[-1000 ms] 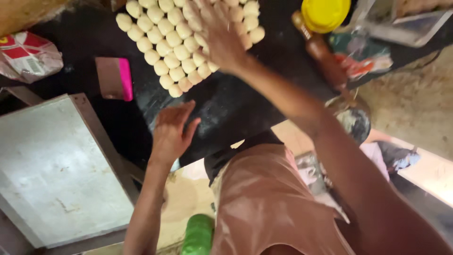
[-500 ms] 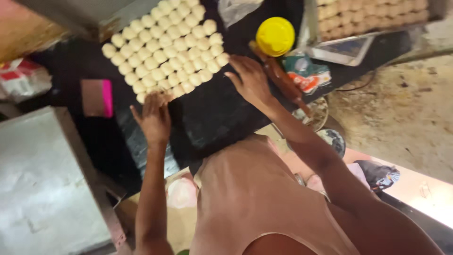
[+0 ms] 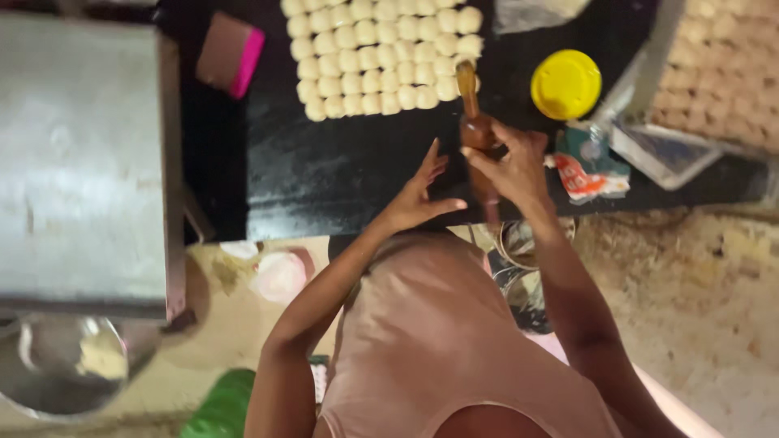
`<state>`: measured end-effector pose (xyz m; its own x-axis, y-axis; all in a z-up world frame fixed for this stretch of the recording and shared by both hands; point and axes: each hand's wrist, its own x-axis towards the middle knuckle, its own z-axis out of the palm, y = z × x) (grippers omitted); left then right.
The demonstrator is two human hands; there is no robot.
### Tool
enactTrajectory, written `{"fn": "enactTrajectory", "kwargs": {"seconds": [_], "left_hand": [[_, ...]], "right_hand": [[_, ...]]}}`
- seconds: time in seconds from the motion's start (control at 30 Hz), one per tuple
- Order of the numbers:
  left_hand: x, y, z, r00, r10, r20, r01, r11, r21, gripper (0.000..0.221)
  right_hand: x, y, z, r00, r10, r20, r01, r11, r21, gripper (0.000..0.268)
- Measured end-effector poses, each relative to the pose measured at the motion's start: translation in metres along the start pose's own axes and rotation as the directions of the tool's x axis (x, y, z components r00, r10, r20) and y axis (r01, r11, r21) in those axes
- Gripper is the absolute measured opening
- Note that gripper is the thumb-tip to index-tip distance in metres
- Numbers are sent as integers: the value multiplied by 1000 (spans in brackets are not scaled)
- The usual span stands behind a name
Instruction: The person flattens small pieces of dough with a rolling pin and places the flattened circles onto a metal baking tray.
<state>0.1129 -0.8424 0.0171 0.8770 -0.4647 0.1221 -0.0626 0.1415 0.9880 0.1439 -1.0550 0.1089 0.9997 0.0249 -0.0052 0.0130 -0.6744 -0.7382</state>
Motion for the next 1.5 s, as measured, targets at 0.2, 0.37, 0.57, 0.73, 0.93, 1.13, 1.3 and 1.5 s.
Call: {"fn": "enactTrajectory", "kwargs": {"seconds": [0.2, 0.37, 0.57, 0.73, 0.93, 1.13, 1.3, 1.5], "left_hand": [[-33, 30, -78, 817, -149, -557, 145, 988, -53, 59], [-117, 66, -159, 694, 10, -720, 526, 675, 517, 60], [-167, 65, -196, 792, 100, -602, 510, 434, 743, 58], [-177, 57, -208, 911, 28, -411, 394, 234, 889, 57], [-175, 61, -228, 944, 99, -314, 289, 208, 935, 60], [-178, 54, -235, 947, 52, -317, 293, 267, 918, 60], [-169, 52, -242, 952, 88, -292, 270, 199, 942, 64], [-172, 54, -238, 952, 74, -297, 271, 249, 930, 63]], "right_hand": [[52, -60, 88, 996, -75, 50, 51, 925, 376, 36], [88, -84, 185, 788, -616, 6, 600, 764, -237, 36], [83, -78, 211, 847, -531, 12, 531, 847, -32, 35], [-27, -64, 189, 859, -510, 47, 511, 859, -35, 45], [-12, -88, 218, 995, -78, 62, 92, 956, -277, 41], [-33, -91, 227, 897, -442, -27, 436, 892, -124, 37], [-25, -112, 225, 909, -417, -17, 379, 842, -384, 51], [12, -99, 231, 928, -364, -78, 347, 923, -166, 35]]}}
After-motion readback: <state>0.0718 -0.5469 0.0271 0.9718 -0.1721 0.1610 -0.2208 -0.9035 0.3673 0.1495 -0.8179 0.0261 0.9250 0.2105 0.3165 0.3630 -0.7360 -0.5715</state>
